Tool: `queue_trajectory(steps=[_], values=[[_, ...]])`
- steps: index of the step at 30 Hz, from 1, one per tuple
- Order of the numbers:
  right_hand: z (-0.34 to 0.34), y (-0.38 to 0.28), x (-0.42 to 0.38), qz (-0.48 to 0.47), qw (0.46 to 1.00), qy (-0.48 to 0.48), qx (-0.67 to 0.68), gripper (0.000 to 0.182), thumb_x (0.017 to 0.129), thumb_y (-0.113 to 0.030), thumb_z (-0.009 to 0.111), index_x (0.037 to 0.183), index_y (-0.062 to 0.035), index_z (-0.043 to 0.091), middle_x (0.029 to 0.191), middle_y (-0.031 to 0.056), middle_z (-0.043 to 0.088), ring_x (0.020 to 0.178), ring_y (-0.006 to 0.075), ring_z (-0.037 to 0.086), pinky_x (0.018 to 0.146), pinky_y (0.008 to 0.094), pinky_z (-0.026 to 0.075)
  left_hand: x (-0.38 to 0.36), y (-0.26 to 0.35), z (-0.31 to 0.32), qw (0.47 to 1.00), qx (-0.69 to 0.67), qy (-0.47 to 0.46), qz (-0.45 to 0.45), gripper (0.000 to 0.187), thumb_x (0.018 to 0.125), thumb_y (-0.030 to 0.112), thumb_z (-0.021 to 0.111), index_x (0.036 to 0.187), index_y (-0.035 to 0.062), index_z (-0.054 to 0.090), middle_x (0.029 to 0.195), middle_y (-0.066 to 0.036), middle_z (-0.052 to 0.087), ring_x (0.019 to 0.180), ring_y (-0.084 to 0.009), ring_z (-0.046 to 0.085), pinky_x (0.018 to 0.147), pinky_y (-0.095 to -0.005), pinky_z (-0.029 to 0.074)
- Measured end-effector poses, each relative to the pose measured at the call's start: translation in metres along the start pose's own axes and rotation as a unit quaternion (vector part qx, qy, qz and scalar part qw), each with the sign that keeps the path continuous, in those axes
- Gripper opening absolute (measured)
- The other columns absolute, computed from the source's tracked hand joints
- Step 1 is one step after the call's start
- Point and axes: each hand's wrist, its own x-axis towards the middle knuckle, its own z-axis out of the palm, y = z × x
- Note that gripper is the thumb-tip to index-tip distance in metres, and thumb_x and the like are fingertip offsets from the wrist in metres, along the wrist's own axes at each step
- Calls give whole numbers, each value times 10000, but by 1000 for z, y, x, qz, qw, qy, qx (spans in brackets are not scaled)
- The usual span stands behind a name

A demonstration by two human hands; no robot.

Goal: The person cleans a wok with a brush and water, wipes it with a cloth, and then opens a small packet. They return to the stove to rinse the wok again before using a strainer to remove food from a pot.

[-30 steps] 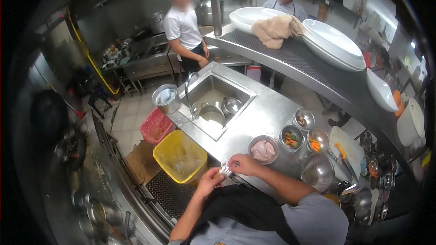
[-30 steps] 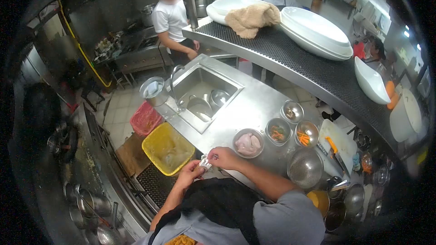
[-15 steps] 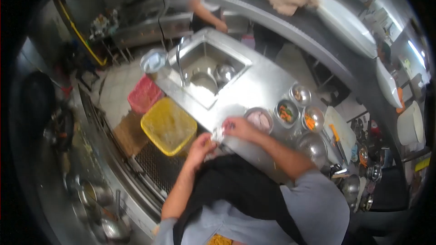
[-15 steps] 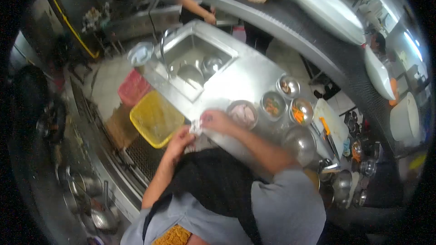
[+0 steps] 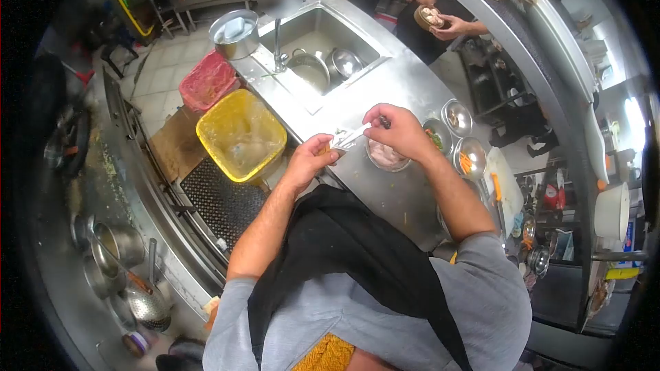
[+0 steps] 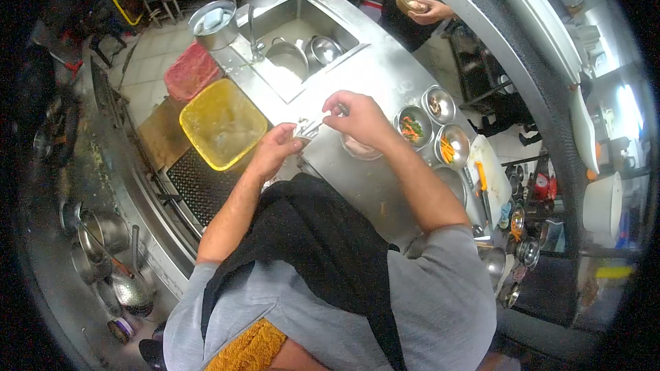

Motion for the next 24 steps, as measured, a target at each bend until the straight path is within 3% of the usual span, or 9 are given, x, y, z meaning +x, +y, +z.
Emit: queue_trajectory(steps=[4,6,13,16,18,19,21,24], values=[[-8,-6,-4,27,999,16,-7,185,798,-147,744,957,-77,682,809,10,624,774,108,575,718,270,467,4,-2,0,1000,-6,-16,0,404,880,33,686,1256,-7,542,1140,-62,647,991,-133,595,812,-284,491],[-16,-2,-4,3,1000,26,17,172,800,-39,723,955,-60,652,807,-63,536,771,35,489,705,208,420,7,-6,-1,1000,-2,-17,-2,399,881,30,683,1253,-7,544,1149,-65,644,995,-135,596,813,-289,492],[-35,-9,-10,3,998,36,47,166,806,-39,723,952,-68,647,809,-62,521,787,42,483,702,203,404,13,-4,3,998,-43,-39,-8,416,878,27,677,1267,5,532,1177,-81,635,1015,-160,605,829,-309,504],[-60,8,-7,-2,993,102,65,151,817,-47,718,951,-63,648,831,-57,536,773,43,482,695,209,406,12,-7,-2,999,-37,-25,-22,420,879,43,680,1270,8,531,1182,-82,637,1022,-163,606,829,-311,507],[-84,42,8,-28,970,236,60,155,815,-76,714,962,-54,668,896,-23,624,790,61,533,708,232,453,8,-10,-9,999,-27,-6,-31,421,882,72,685,1269,6,532,1185,-83,642,1035,-165,609,827,-317,510],[-94,53,12,-27,969,239,60,155,815,-76,714,962,-54,668,896,-23,624,790,61,533,708,232,453,5,-12,-11,999,-26,-9,-32,421,882,72,685,1269,6,532,1185,-83,642,1035,-165,609,827,-317,510],[-114,72,24,36,938,342,47,157,815,-72,700,961,-29,662,906,5,660,802,86,569,720,251,472,2,-13,-13,999,-27,6,-38,416,887,84,683,1266,4,533,1176,-86,646,1025,-167,612,829,-320,510],[-133,120,47,17,907,421,30,200,806,-99,701,976,-5,655,866,44,674,809,129,601,745,284,487,-3,-13,-12,998,-30,13,-45,406,891,83,675,1264,6,535,1171,-88,648,1020,-172,615,834,-325,510]])
